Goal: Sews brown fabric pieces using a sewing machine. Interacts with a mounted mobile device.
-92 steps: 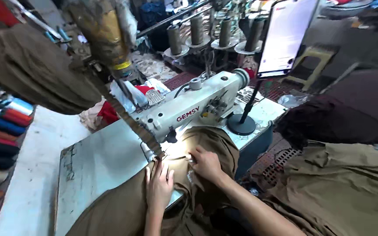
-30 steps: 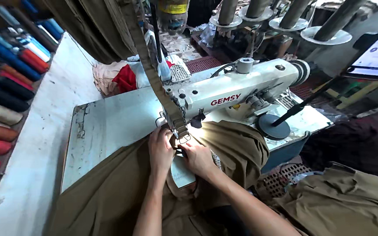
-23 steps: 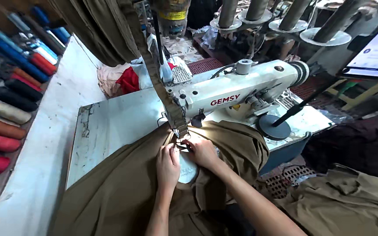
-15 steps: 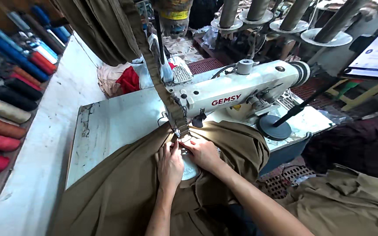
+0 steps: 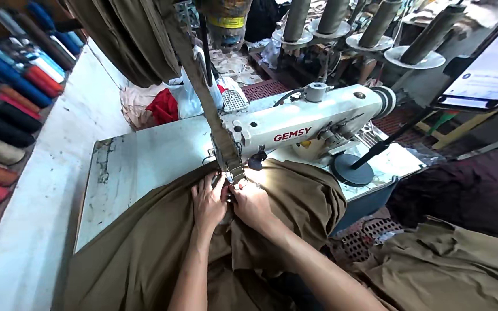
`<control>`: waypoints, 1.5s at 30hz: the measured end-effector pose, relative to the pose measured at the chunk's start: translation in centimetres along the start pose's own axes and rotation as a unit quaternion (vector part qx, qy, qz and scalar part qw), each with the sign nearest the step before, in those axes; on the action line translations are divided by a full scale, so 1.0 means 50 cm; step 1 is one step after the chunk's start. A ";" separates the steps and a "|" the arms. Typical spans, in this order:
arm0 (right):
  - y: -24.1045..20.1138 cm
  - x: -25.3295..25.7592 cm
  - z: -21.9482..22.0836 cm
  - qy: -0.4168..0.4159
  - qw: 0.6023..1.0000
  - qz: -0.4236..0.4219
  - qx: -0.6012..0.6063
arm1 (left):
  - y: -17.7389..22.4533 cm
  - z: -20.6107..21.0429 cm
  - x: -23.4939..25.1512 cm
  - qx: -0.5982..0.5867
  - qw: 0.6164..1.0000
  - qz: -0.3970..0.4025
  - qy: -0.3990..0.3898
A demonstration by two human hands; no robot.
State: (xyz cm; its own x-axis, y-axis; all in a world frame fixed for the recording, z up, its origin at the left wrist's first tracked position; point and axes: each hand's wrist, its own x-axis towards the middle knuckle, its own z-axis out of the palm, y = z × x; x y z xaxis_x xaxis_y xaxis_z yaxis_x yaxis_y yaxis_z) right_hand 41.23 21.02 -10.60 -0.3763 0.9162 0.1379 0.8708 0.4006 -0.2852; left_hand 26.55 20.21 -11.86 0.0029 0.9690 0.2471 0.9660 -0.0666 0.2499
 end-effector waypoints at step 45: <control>0.095 -0.004 0.020 0.066 0.987 -0.143 0.029 | 0.072 0.030 -0.037 0.022 0.991 -0.090 0.099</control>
State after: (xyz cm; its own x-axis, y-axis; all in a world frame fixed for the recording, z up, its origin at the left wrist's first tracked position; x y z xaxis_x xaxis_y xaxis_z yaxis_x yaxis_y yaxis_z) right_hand 45.12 22.77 -12.94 -0.5555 0.7579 0.3422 0.7147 0.6455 -0.2694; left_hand 30.43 18.52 -12.83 -0.2174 0.8980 0.3826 0.9566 0.1180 0.2665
